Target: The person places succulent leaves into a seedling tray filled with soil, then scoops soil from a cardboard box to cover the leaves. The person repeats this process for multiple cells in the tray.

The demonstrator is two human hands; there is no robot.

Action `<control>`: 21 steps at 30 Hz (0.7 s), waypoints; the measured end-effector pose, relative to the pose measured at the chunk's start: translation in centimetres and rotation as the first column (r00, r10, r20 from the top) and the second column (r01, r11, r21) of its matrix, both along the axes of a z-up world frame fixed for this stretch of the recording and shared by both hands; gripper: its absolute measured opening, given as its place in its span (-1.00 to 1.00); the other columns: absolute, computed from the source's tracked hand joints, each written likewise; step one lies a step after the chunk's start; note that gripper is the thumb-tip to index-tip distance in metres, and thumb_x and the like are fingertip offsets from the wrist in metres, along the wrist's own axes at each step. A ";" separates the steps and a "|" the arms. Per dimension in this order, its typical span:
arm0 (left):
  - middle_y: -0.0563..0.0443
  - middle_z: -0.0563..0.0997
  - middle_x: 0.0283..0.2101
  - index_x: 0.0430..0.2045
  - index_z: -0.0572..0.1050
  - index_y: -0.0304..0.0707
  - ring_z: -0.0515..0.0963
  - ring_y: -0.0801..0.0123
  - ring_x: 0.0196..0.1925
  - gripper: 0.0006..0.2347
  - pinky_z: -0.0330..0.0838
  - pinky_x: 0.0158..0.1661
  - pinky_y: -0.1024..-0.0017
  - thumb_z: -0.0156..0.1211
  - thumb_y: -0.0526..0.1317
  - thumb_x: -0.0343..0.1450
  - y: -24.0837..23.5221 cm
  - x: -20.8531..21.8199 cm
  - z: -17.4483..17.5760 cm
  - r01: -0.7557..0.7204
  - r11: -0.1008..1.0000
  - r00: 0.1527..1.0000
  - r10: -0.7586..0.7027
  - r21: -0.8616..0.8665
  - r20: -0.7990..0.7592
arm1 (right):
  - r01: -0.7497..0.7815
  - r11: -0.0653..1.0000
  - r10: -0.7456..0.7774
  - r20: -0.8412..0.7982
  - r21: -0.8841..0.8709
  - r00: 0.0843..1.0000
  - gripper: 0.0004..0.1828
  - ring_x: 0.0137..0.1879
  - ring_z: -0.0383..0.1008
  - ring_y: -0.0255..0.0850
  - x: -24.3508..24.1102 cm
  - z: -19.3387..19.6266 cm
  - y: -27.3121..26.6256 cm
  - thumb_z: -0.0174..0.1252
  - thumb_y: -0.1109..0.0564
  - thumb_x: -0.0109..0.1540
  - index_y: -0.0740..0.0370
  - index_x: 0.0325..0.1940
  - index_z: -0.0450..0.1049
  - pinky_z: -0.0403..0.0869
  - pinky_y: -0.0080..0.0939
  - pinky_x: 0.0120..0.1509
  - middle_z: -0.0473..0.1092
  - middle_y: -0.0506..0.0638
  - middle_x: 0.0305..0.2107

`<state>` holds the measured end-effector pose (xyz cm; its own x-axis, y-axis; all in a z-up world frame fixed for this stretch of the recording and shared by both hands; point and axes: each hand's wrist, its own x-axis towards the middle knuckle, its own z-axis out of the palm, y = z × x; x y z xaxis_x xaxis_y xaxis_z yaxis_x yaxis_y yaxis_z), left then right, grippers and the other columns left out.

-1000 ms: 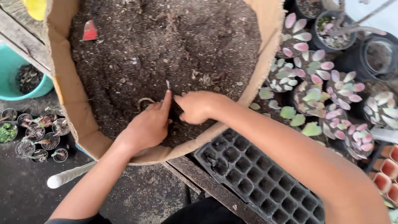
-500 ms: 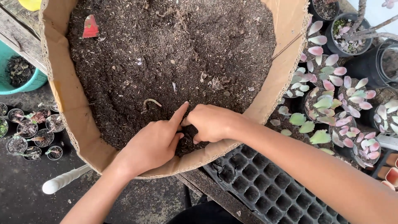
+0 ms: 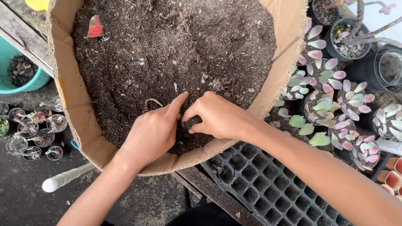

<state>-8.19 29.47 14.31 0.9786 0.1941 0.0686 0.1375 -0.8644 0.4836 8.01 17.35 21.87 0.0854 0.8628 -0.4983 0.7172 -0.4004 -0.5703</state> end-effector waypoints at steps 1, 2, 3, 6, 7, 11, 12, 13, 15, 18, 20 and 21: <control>-0.13 0.74 -0.31 0.46 0.28 -0.36 0.80 0.00 -0.29 -0.46 0.71 -0.27 0.12 -0.05 -0.46 0.47 0.1 0.1 -0.2 0.004 1.000 1.000 -0.004 0.008 0.002 | 0.004 1.000 -0.004 0.002 0.008 1.000 -0.70 -0.09 0.76 0.11 0.1 1.0 -0.5 0.36 0.23 0.25 0.23 0.08 0.72 0.71 -0.08 -0.04 0.67 0.21 -0.09; -0.12 0.75 -0.31 0.41 0.37 -0.32 0.78 -0.02 -0.27 -0.51 0.69 -0.23 0.11 0.00 -0.45 0.49 0.1 0.2 -0.4 -0.031 0.999 0.995 0.033 -0.026 0.092 | -0.013 0.999 0.011 0.046 0.050 0.999 -0.69 -0.15 0.75 0.09 0.3 2.0 -1.1 0.35 0.24 0.26 0.21 0.10 0.72 0.71 -0.07 -0.04 0.66 0.24 -0.07; -0.10 0.75 -0.31 0.36 0.45 -0.28 0.77 -0.03 -0.25 -0.56 0.66 -0.20 0.09 0.04 -0.44 0.51 -0.1 0.4 -0.4 -0.061 0.996 0.981 0.072 -0.063 0.180 | -0.032 0.995 0.023 0.091 0.091 0.996 -0.68 -0.20 0.75 0.07 0.5 3.1 -1.9 0.33 0.25 0.28 0.19 0.12 0.71 0.71 -0.05 -0.04 0.65 0.26 -0.05; -0.05 0.78 -0.20 0.28 0.53 -0.23 0.74 -0.07 -0.16 -0.62 0.62 -0.12 0.05 0.11 -0.43 0.53 -1.4 0.6 1.7 -0.058 0.975 0.941 0.125 -0.214 0.314 | 0.031 0.989 -0.041 0.072 0.146 0.997 -0.69 -0.36 0.68 0.02 1.7 4.6 -5.1 0.32 0.22 0.29 0.14 0.12 0.73 0.65 -0.12 -0.22 0.67 0.24 -0.14; -0.05 0.78 -0.20 0.28 0.53 -0.23 0.74 -0.07 -0.16 -0.62 0.62 -0.12 0.05 0.11 -0.43 0.53 -2.1 0.5 2.6 -0.025 0.979 0.943 0.090 -0.200 0.321 | 0.062 0.985 -0.075 0.077 0.160 0.994 -0.69 -0.36 0.68 0.02 2.2 5.2 -6.4 0.32 0.22 0.29 0.14 0.12 0.73 0.65 -0.12 -0.22 0.67 0.24 -0.14; -0.12 0.73 -0.21 0.14 0.55 -0.42 0.62 0.31 -0.28 -0.79 0.44 -0.21 0.38 0.03 -0.41 0.65 -6.3 0.3 4.0 -0.001 0.926 0.739 0.255 -0.377 0.624 | 0.215 0.962 -0.221 0.017 0.167 0.975 -0.68 -0.70 0.29 -0.20 3.4 7.3 -13.0 0.34 0.14 0.31 0.08 0.15 0.74 0.28 -0.27 -0.55 0.63 0.10 -0.52; -0.19 0.70 -0.20 0.13 0.49 -0.46 0.52 0.47 -0.40 -0.81 0.28 -0.36 0.55 -0.04 -0.32 0.72 -7.5 0.3 3.7 -0.003 0.908 0.657 0.318 -0.420 0.684 | 0.272 0.956 -0.273 0.001 0.111 0.962 -0.64 -0.80 0.00 -0.32 3.6 7.9 -14.7 0.36 0.10 0.31 0.09 0.20 0.72 0.01 -0.31 -0.62 0.57 0.00 -0.75; -0.19 0.70 -0.20 0.13 0.49 -0.46 0.52 0.47 -0.40 -0.81 0.28 -0.36 0.55 -0.04 -0.32 0.72 -8.8 0.7 3.3 0.027 0.908 0.660 0.297 -0.418 0.690 | 0.299 0.947 -0.302 0.007 0.115 0.953 -0.64 -0.80 0.00 -0.32 3.9 8.2 -16.7 0.36 0.10 0.31 0.09 0.20 0.72 0.01 -0.31 -0.62 0.57 0.00 -0.75; -0.27 0.65 -0.18 -0.04 0.48 -0.55 0.70 0.22 -0.29 -0.87 0.46 -0.24 0.49 0.01 -0.43 0.63 -11.6 1.2 2.6 0.183 0.896 0.561 0.244 -0.406 0.791 | 0.392 0.920 -0.392 0.053 0.020 0.918 -0.70 -0.78 0.08 -0.32 4.3 8.8 -20.8 0.35 0.04 0.32 -0.06 0.14 0.78 0.04 -0.28 -0.57 0.56 -0.02 -0.76; -0.09 0.72 -0.30 -0.11 0.53 -0.39 0.73 0.34 -0.27 -0.87 0.54 -0.16 0.48 -0.01 -0.39 0.61 -17.4 3.6 3.7 0.353 0.858 0.583 0.111 -0.374 0.805 | 0.535 0.843 -0.533 0.047 -0.055 0.845 -0.68 -0.76 -0.06 -0.27 4.8 7.5 -26.3 0.38 0.05 0.31 -0.02 0.15 0.78 0.01 -0.25 -0.54 0.42 0.03 -0.82; -0.09 0.72 -0.27 -0.09 0.56 -0.38 0.71 0.31 -0.26 -0.82 0.54 -0.18 0.45 -0.03 -0.32 0.63 -21.1 5.2 4.0 0.387 0.820 0.677 0.059 -0.422 0.734 | 0.576 0.814 -0.573 0.051 -0.082 0.818 -0.68 -0.74 -0.10 -0.27 5.1 5.8 -29.2 0.39 0.05 0.30 -0.02 0.15 0.78 0.00 -0.25 -0.51 0.33 0.01 -0.85; -0.10 0.73 -0.25 -0.08 0.59 -0.37 0.70 0.28 -0.24 -0.77 0.54 -0.20 0.41 -0.05 -0.25 0.64 -22.8 5.9 4.1 0.396 0.788 0.758 0.009 -0.471 0.652 | 0.600 0.793 -0.599 0.053 -0.107 0.799 -0.67 -0.73 -0.13 -0.28 5.3 4.9 -30.5 0.41 0.05 0.30 -0.03 0.15 0.78 -0.02 -0.25 -0.48 0.24 0.00 -0.88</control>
<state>-2.24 6.64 18.42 0.7829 0.2038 0.5878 -0.4888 -0.3830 0.7838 13.31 -13.20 26.75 0.5753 0.5743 -0.5824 0.3203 -0.8134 -0.4856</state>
